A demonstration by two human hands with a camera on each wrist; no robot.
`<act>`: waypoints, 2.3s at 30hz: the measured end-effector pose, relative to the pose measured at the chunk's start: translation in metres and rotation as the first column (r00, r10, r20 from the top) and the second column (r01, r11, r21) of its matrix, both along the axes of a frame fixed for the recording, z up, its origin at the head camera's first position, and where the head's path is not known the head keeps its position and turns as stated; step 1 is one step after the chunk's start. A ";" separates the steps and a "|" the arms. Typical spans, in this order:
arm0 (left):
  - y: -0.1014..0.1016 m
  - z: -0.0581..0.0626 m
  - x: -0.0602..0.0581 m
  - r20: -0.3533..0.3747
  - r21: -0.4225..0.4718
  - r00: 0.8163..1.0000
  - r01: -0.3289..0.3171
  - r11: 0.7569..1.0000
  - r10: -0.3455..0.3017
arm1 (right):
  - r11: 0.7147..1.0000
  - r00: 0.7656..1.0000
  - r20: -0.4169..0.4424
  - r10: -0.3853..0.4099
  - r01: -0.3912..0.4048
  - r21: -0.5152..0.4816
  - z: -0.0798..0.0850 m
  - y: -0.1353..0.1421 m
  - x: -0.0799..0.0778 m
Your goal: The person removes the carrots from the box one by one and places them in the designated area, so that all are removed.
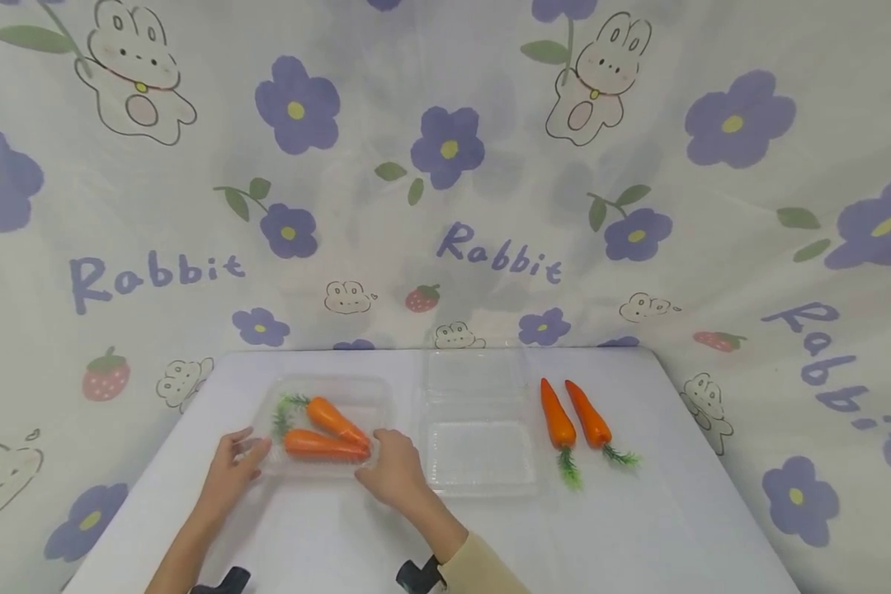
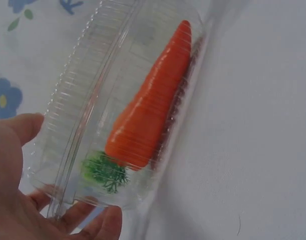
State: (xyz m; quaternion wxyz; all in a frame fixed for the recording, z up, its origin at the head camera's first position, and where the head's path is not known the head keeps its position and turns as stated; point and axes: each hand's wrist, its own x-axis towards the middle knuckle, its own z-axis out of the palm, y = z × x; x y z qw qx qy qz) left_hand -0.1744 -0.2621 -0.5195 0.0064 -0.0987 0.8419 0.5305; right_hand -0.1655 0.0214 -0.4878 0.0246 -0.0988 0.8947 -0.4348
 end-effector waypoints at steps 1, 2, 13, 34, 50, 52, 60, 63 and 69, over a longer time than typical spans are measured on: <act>0.001 0.000 0.002 0.001 0.003 1.000 0.001 1.000 -0.001 | 1.000 1.000 0.002 -0.001 0.001 -0.012 0.000 0.002 0.002; 0.003 -0.001 0.003 0.002 0.009 1.000 0.003 1.000 -0.003 | 1.000 1.000 0.000 -0.002 0.002 -0.022 0.000 0.004 0.003; 0.016 -0.004 0.018 -0.030 0.043 0.998 0.053 0.998 -0.051 | 0.998 0.995 -0.084 -0.048 0.046 -0.034 -0.012 0.023 0.015; 0.025 -0.009 0.036 0.070 0.008 0.996 0.053 0.999 -0.053 | 0.977 0.943 -0.293 -0.161 0.194 0.089 -0.032 0.038 0.031; 0.022 -0.010 0.035 0.031 0.078 0.997 0.061 0.995 -0.064 | 0.980 0.952 -0.255 -0.171 0.191 0.056 -0.031 0.040 0.031; 0.022 -0.010 0.035 0.025 0.084 0.998 0.063 0.994 -0.065 | 0.981 0.957 -0.234 -0.173 0.188 0.043 -0.030 0.039 0.031; 0.020 -0.007 0.039 0.030 0.079 0.996 0.081 0.994 -0.083 | 0.985 0.974 -0.152 -0.170 0.173 0.007 -0.025 0.040 0.031; 0.017 -0.006 0.040 0.038 0.088 0.995 0.093 0.992 -0.096 | 0.986 0.975 -0.146 -0.167 0.169 0.004 -0.025 0.040 0.031; 0.014 -0.008 0.041 0.033 0.151 0.990 0.128 0.980 -0.134 | 0.987 0.977 -0.143 -0.159 0.162 0.009 -0.026 0.041 0.030</act>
